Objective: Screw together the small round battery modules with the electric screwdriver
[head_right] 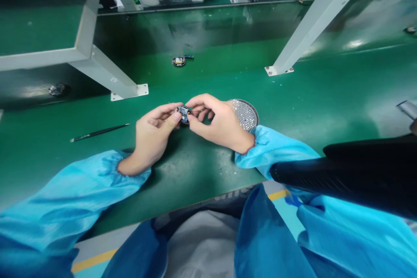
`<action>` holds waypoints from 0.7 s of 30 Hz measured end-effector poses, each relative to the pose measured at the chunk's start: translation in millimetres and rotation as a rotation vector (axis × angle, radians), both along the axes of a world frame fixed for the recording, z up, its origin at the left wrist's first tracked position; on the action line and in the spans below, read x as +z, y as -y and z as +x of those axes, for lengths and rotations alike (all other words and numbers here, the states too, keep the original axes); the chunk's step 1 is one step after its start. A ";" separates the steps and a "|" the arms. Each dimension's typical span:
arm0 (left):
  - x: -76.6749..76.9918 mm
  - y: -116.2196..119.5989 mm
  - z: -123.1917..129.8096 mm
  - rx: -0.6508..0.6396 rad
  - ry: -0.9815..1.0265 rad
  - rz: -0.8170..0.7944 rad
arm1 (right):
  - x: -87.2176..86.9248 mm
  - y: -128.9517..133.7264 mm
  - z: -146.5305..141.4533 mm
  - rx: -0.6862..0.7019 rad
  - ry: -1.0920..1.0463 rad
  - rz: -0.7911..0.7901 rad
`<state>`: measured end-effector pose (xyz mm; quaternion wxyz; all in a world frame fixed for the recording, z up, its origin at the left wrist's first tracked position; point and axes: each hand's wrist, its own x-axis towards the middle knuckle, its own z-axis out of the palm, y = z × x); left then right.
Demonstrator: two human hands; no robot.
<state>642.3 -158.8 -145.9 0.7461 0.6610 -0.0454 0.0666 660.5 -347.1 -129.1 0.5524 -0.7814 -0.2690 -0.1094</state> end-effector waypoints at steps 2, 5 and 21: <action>0.2 -0.6 0.4 0.000 -0.013 0.015 | 1.1 2.1 2.3 -0.025 0.049 -0.034; 1.4 -1.0 1.2 -0.025 -0.038 0.015 | 3.5 5.3 6.0 -0.013 0.169 -0.102; -2.9 -1.9 2.7 -0.006 -0.084 -0.036 | 9.2 12.7 7.3 0.089 0.089 -0.017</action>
